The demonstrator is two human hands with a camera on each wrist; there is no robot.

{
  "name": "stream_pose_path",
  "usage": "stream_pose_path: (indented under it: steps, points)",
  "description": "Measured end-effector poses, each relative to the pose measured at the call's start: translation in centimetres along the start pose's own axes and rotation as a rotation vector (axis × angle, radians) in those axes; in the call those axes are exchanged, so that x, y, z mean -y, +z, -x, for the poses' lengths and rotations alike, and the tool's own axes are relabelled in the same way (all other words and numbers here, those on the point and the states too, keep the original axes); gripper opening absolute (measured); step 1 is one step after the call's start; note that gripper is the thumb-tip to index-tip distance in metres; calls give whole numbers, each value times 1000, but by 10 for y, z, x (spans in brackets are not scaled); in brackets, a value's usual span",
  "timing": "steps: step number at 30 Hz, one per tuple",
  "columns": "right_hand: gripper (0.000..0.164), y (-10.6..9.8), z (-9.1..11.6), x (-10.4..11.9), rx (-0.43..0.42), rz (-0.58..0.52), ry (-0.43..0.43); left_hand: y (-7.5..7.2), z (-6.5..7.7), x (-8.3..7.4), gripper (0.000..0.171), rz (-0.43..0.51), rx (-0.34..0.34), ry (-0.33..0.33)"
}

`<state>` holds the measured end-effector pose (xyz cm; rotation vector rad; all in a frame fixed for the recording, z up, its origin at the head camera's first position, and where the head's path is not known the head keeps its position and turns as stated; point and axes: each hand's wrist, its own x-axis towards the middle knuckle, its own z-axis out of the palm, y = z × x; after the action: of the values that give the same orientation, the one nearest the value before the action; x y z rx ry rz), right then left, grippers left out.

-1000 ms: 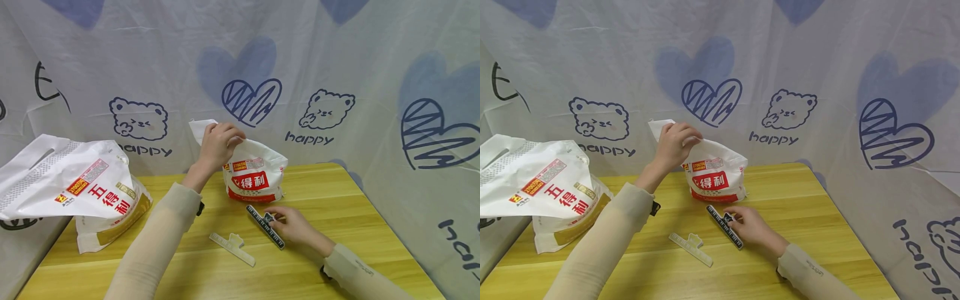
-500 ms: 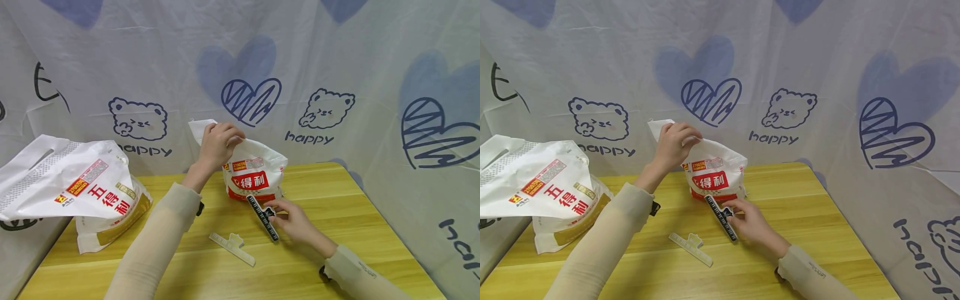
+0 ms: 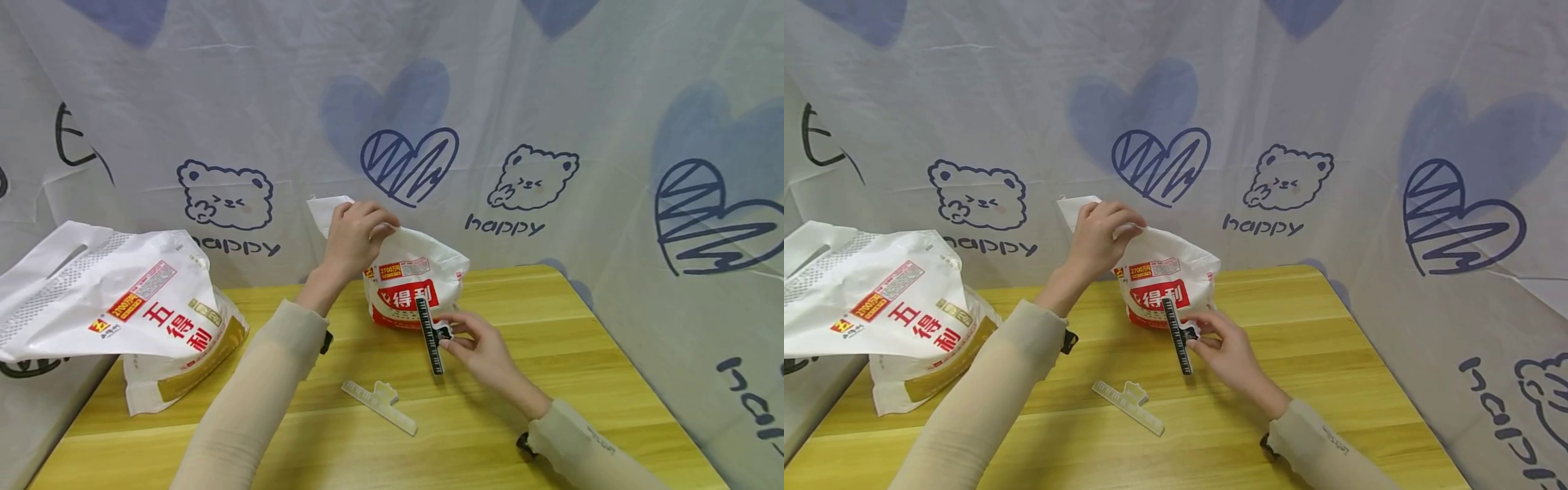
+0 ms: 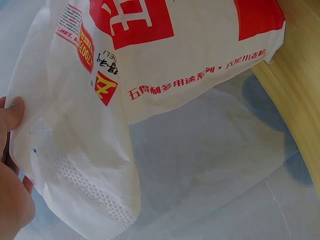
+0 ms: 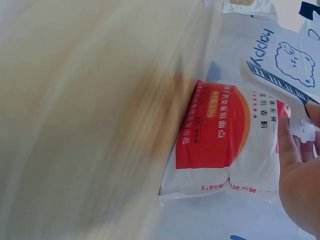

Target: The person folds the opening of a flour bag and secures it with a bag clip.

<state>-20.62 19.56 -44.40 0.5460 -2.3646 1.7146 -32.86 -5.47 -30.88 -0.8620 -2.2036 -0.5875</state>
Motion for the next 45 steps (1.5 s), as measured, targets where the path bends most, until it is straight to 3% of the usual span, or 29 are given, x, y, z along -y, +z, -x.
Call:
stream_pose_path:
  steps: [20, 34, 45]
  points:
    - [45, -11, -8, 8, -151, -88, -79, 1, 2, 2, 9, 22, -27, 16]
    - [42, -30, -17, 23, -231, -55, -87, 1, 2, 6, 11, 28, -65, 62]
    - [42, -47, -31, 37, -298, 9, -163, 4, 1, 9, 16, 44, -116, 69]
